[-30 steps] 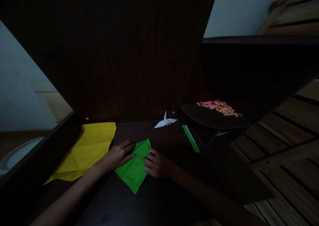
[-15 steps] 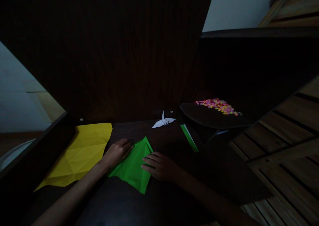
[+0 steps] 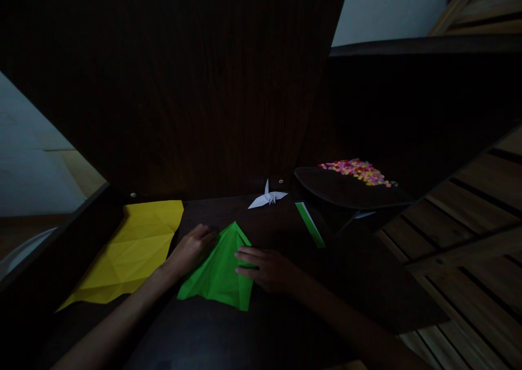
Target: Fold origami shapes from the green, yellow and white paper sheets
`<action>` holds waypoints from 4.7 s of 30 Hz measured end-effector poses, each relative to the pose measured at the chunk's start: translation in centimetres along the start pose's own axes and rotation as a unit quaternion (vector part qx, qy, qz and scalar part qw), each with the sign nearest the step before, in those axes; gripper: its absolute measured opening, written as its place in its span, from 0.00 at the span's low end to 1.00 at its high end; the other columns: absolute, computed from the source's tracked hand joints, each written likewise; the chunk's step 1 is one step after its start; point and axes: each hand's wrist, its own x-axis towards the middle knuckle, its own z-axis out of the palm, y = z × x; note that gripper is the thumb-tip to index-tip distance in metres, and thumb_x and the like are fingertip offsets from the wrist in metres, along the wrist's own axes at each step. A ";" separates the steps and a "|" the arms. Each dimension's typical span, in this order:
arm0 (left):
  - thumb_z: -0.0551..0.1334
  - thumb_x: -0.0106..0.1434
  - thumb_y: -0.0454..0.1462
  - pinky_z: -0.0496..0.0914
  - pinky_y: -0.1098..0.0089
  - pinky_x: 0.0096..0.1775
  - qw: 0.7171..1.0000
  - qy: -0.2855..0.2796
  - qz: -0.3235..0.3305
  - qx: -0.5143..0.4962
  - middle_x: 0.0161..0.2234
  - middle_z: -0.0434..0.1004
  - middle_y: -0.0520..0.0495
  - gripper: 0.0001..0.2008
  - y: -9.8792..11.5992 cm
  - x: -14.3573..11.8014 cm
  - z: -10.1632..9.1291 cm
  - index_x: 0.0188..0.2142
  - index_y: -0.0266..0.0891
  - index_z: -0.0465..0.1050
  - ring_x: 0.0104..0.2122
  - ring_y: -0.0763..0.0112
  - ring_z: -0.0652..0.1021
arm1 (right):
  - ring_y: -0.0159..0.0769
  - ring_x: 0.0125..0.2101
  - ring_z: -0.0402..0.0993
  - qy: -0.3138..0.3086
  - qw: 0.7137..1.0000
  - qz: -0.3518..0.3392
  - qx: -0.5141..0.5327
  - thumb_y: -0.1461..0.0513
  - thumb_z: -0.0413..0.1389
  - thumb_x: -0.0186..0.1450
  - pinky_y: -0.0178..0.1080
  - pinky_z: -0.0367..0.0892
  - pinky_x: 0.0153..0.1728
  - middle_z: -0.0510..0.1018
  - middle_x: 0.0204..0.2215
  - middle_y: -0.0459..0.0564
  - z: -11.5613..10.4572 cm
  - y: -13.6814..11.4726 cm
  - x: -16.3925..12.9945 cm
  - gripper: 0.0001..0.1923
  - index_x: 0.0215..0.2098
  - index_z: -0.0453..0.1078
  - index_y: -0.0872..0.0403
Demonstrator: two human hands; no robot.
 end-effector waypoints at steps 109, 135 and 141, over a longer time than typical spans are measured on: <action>0.45 0.72 0.53 0.48 0.40 0.63 0.995 0.063 -0.067 -0.035 0.69 0.52 0.39 0.36 6.1 -2.5 3.8 0.71 0.38 0.36 0.68 0.49 0.53 | 0.35 0.26 0.77 -0.002 0.786 0.461 0.413 0.55 0.49 0.69 0.37 0.72 0.25 0.80 0.38 0.54 0.2 3.9 6.9 0.11 0.39 0.68 0.54; 0.46 0.71 0.54 0.49 0.43 0.64 0.995 0.068 -0.063 -0.021 0.68 0.51 0.30 0.38 6.0 -2.6 4.2 0.69 0.28 0.42 0.68 0.50 0.53 | 0.35 0.26 0.75 -0.049 0.909 0.371 0.182 0.67 0.63 0.55 0.35 0.65 0.32 0.79 0.23 0.47 -0.3 2.4 6.8 0.04 0.23 0.74 0.55; 0.46 0.71 0.54 0.49 0.43 0.64 0.996 0.055 -0.062 -0.027 0.69 0.50 0.31 0.38 6.0 -2.6 4.0 0.69 0.29 0.44 0.68 0.49 0.52 | 0.37 0.30 0.75 -0.051 0.914 0.388 0.106 0.65 0.62 0.59 0.36 0.64 0.33 0.79 0.26 0.47 -0.6 5.1 6.3 0.03 0.27 0.75 0.53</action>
